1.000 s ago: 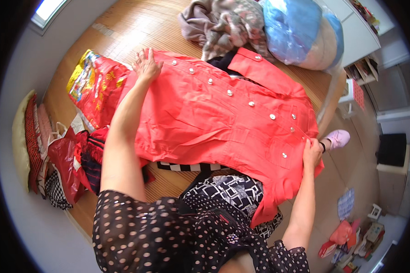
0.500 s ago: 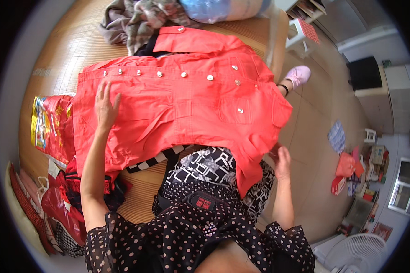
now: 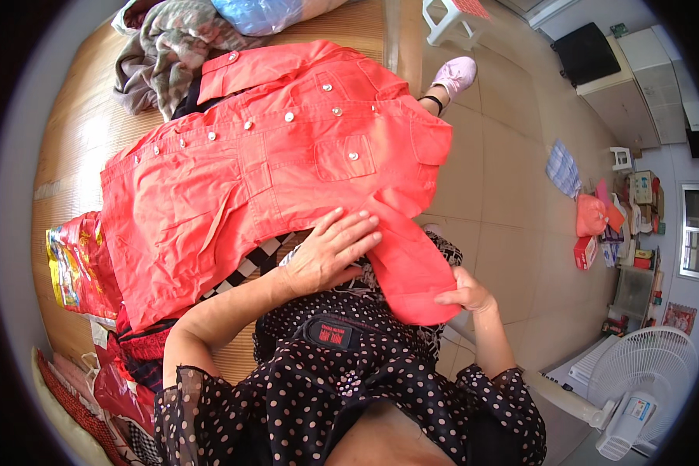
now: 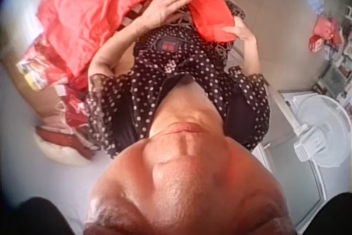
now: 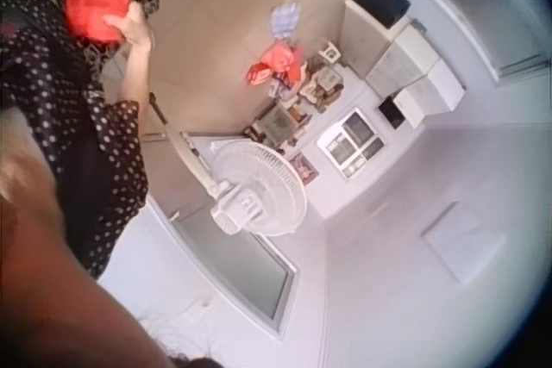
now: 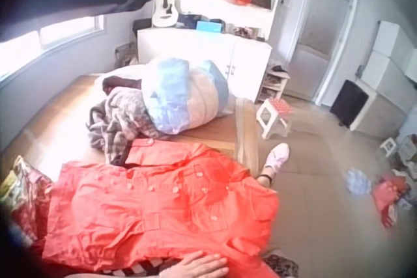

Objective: The person sits on a mat and folds several garments by hand, including a checkered shirt, a red jacket, and a pair of gray pants. The person smooths and aligns each item before folding it into a compact shape and stacking them.

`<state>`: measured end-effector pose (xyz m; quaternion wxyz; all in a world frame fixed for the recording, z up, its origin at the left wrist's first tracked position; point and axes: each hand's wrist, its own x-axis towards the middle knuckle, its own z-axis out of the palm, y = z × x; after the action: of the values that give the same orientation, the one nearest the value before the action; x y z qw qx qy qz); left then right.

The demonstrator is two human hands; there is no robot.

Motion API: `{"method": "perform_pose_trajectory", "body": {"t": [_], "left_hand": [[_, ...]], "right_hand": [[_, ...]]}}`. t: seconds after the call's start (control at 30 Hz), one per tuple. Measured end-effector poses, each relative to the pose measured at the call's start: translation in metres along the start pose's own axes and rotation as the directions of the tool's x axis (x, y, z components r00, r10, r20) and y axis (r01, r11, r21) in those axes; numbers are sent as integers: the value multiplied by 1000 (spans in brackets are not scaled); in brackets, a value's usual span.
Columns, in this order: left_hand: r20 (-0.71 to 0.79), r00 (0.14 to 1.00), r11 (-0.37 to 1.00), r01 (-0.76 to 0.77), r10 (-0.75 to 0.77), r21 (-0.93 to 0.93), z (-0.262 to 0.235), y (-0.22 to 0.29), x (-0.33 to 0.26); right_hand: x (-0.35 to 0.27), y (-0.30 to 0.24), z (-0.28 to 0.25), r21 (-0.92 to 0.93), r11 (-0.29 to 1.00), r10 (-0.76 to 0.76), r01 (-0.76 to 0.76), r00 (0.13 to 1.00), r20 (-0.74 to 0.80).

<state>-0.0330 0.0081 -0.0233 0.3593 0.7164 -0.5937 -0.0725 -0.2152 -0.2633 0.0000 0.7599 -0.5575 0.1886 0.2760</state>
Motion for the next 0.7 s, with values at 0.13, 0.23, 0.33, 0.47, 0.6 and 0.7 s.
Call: {"method": "perform_pose_trajectory", "body": {"t": [0.13,0.23,0.33,0.47,0.6,0.7], "left_hand": [[-103,989,990,93,-103,-104,0,-3,20],[-202,930,925,240,-306,-296,0,-7,31],[-117,829,589,282,-547,-757,2,-27,35],[149,671,87,305,-727,-949,17,-59,34],[190,618,-108,168,-763,-980,14,-60,32],[251,586,-185,170,-771,-968,13,-64,23]], "right_hand": [[3,-84,18,-336,909,-171,247,955,241],[27,-166,36,-494,656,-444,571,821,359],[70,-222,40,-68,658,-725,750,655,211],[122,-249,9,-170,544,-832,822,555,20],[151,-174,-19,-393,790,-557,470,819,-139],[145,-122,-20,-402,890,-323,216,920,-221]]}}
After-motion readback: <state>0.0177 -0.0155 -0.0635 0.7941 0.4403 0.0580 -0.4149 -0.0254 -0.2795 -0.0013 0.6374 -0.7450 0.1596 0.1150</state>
